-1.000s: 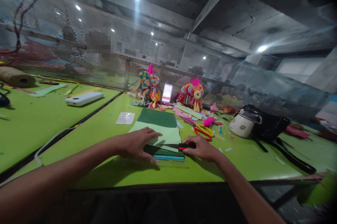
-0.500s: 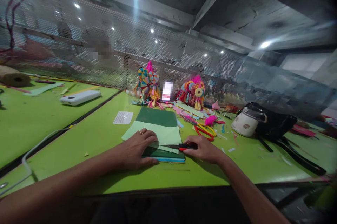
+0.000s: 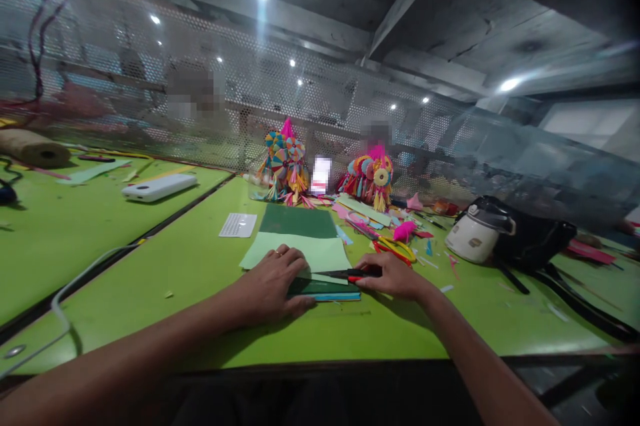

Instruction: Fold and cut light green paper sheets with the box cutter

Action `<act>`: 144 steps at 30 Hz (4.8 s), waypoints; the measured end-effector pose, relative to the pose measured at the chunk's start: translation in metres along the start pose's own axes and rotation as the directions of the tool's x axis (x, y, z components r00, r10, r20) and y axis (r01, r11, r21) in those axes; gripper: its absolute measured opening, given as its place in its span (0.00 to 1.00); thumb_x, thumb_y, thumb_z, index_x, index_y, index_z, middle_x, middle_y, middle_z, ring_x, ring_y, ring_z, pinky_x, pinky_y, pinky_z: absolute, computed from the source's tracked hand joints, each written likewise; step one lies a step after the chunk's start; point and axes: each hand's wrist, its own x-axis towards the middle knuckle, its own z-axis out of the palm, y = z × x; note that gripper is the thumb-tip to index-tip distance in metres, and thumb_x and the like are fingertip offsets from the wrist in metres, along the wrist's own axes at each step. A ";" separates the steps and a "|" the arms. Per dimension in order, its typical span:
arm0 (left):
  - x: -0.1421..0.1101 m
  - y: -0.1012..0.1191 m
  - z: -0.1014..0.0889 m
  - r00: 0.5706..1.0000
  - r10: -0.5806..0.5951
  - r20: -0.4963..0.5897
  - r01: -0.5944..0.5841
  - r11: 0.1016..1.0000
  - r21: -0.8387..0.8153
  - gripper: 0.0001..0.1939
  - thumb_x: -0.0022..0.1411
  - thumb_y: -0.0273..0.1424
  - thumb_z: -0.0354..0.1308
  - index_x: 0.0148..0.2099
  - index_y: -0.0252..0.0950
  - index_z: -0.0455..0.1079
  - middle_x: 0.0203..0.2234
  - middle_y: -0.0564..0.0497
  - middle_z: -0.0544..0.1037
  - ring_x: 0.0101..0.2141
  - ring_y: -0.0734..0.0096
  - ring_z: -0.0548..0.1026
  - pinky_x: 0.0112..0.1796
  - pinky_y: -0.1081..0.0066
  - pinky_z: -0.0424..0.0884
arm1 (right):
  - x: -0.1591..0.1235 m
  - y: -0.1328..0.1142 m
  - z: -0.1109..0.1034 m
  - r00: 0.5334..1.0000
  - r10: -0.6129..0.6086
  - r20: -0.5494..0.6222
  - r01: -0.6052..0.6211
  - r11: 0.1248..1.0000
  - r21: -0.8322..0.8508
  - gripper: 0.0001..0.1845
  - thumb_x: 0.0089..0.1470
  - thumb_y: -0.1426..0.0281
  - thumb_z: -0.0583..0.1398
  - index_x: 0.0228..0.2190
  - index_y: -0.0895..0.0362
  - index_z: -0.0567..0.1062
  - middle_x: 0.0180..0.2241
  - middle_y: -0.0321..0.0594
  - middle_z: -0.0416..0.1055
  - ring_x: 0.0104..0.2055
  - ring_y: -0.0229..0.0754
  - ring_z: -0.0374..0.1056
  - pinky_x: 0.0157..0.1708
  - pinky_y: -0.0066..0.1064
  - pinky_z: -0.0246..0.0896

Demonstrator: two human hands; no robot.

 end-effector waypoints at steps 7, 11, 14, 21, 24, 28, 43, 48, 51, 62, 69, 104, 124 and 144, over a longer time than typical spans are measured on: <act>0.005 -0.004 -0.008 0.998 0.017 0.057 -0.014 0.999 -0.049 0.24 0.62 0.49 0.53 0.48 0.34 0.69 0.45 0.40 0.71 0.45 0.53 0.66 0.46 0.57 0.64 | -0.002 0.000 0.002 0.999 -0.026 -0.032 0.024 0.999 -0.040 0.10 0.50 0.69 0.63 0.36 0.58 0.78 0.34 0.40 0.75 0.37 0.42 0.69 0.36 0.30 0.61; 0.015 -0.026 -0.013 0.985 0.136 0.101 -0.117 0.977 -0.179 0.19 0.71 0.38 0.41 0.42 0.36 0.73 0.44 0.44 0.76 0.44 0.61 0.71 0.48 0.62 0.64 | -0.001 0.003 0.002 0.995 -0.078 -0.056 0.072 0.993 -0.094 0.10 0.50 0.68 0.64 0.36 0.57 0.78 0.35 0.40 0.74 0.38 0.42 0.69 0.38 0.30 0.61; 0.021 -0.049 -0.011 0.989 0.109 0.097 -0.081 0.962 -0.261 0.16 0.69 0.32 0.45 0.42 0.36 0.74 0.41 0.46 0.78 0.41 0.65 0.74 0.45 0.68 0.67 | 0.000 0.006 0.002 0.995 -0.089 -0.054 0.082 0.990 -0.111 0.10 0.51 0.68 0.64 0.37 0.57 0.78 0.36 0.40 0.74 0.39 0.42 0.68 0.39 0.31 0.61; 0.017 -0.074 0.002 0.977 0.213 -0.015 -0.200 0.888 -0.414 0.10 0.66 0.28 0.51 0.38 0.36 0.74 0.41 0.46 0.77 0.41 0.68 0.74 0.45 0.69 0.70 | -0.002 0.007 0.004 0.995 -0.074 -0.072 0.068 0.994 -0.089 0.12 0.52 0.67 0.63 0.40 0.55 0.78 0.39 0.41 0.75 0.41 0.43 0.69 0.42 0.32 0.61; 0.013 -0.068 -0.001 0.981 0.195 -0.009 -0.182 0.894 -0.409 0.10 0.67 0.29 0.49 0.41 0.37 0.73 0.42 0.47 0.75 0.43 0.67 0.73 0.46 0.68 0.69 | -0.003 0.005 0.005 0.994 -0.070 -0.088 0.062 0.994 -0.087 0.12 0.53 0.68 0.63 0.40 0.56 0.78 0.38 0.41 0.75 0.40 0.43 0.69 0.41 0.32 0.61; 0.012 -0.061 -0.007 0.989 0.150 0.014 -0.132 0.905 -0.404 0.09 0.68 0.30 0.49 0.41 0.38 0.70 0.42 0.47 0.74 0.44 0.67 0.72 0.47 0.67 0.68 | -0.003 0.003 0.006 0.992 -0.076 -0.100 0.066 0.993 -0.097 0.11 0.52 0.68 0.63 0.39 0.56 0.78 0.37 0.40 0.75 0.39 0.42 0.69 0.40 0.32 0.61; 0.013 -0.068 -0.004 0.985 0.167 0.051 -0.125 0.877 -0.463 0.07 0.67 0.29 0.50 0.42 0.37 0.69 0.44 0.47 0.73 0.46 0.68 0.70 0.49 0.66 0.66 | -0.005 -0.004 0.011 0.993 -0.054 -0.108 0.049 0.998 -0.048 0.07 0.51 0.69 0.64 0.35 0.56 0.79 0.32 0.38 0.73 0.36 0.40 0.66 0.36 0.29 0.57; 0.013 -0.069 -0.001 0.986 0.164 0.028 -0.132 0.872 -0.471 0.07 0.67 0.29 0.50 0.40 0.37 0.69 0.43 0.47 0.73 0.46 0.68 0.70 0.48 0.66 0.66 | -0.013 -0.004 0.012 0.994 -0.006 -0.105 0.004 1.000 -0.016 0.10 0.54 0.66 0.62 0.38 0.54 0.79 0.33 0.39 0.73 0.36 0.41 0.66 0.35 0.29 0.58; 0.013 -0.068 -0.002 0.986 0.161 0.032 -0.128 0.876 -0.465 0.07 0.67 0.29 0.50 0.40 0.37 0.69 0.43 0.47 0.73 0.45 0.68 0.71 0.48 0.66 0.66 | -0.008 -0.006 0.013 0.995 -0.017 -0.099 0.014 0.999 -0.033 0.09 0.53 0.66 0.63 0.37 0.54 0.79 0.33 0.39 0.73 0.36 0.41 0.66 0.35 0.29 0.58; 0.014 -0.063 -0.006 0.988 0.149 0.030 -0.118 0.877 -0.466 0.07 0.66 0.29 0.51 0.39 0.36 0.70 0.42 0.46 0.74 0.44 0.66 0.71 0.47 0.65 0.67 | -0.004 -0.005 0.017 0.994 -0.082 -0.074 0.077 0.995 -0.068 0.11 0.53 0.66 0.62 0.39 0.55 0.79 0.35 0.40 0.74 0.36 0.42 0.68 0.36 0.30 0.60; 0.014 -0.065 -0.004 0.988 0.149 0.028 -0.120 0.879 -0.461 0.07 0.65 0.29 0.51 0.40 0.36 0.70 0.41 0.46 0.74 0.44 0.66 0.71 0.47 0.65 0.66 | 0.005 -0.018 0.017 0.989 -0.118 -0.086 0.109 0.989 -0.098 0.11 0.54 0.65 0.63 0.39 0.55 0.79 0.35 0.41 0.74 0.38 0.42 0.69 0.39 0.32 0.61; 0.013 -0.074 -0.004 0.995 0.095 0.028 -0.069 0.870 -0.489 0.10 0.62 0.24 0.52 0.43 0.34 0.72 0.40 0.45 0.76 0.41 0.66 0.73 0.44 0.67 0.68 | 0.019 -0.027 0.027 0.955 -0.285 -0.083 0.279 0.957 -0.081 0.11 0.54 0.67 0.62 0.40 0.55 0.80 0.37 0.42 0.77 0.38 0.42 0.70 0.39 0.32 0.63; 0.003 -0.104 -0.029 0.978 0.137 0.159 -0.043 0.873 -0.486 0.11 0.61 0.27 0.57 0.42 0.40 0.78 0.42 0.47 0.76 0.41 0.70 0.74 0.44 0.73 0.68 | 0.024 -0.033 0.030 0.966 -0.251 -0.059 0.241 0.961 -0.133 0.12 0.55 0.64 0.62 0.39 0.55 0.80 0.35 0.42 0.75 0.37 0.42 0.69 0.39 0.33 0.63; 0.005 -0.107 -0.027 0.976 0.116 0.183 -0.008 0.863 -0.505 0.10 0.59 0.27 0.58 0.41 0.38 0.78 0.41 0.46 0.75 0.40 0.69 0.74 0.43 0.72 0.68 | 0.031 -0.043 0.041 0.957 -0.285 -0.056 0.273 0.948 -0.161 0.13 0.56 0.63 0.61 0.39 0.56 0.80 0.32 0.43 0.73 0.34 0.41 0.69 0.36 0.33 0.63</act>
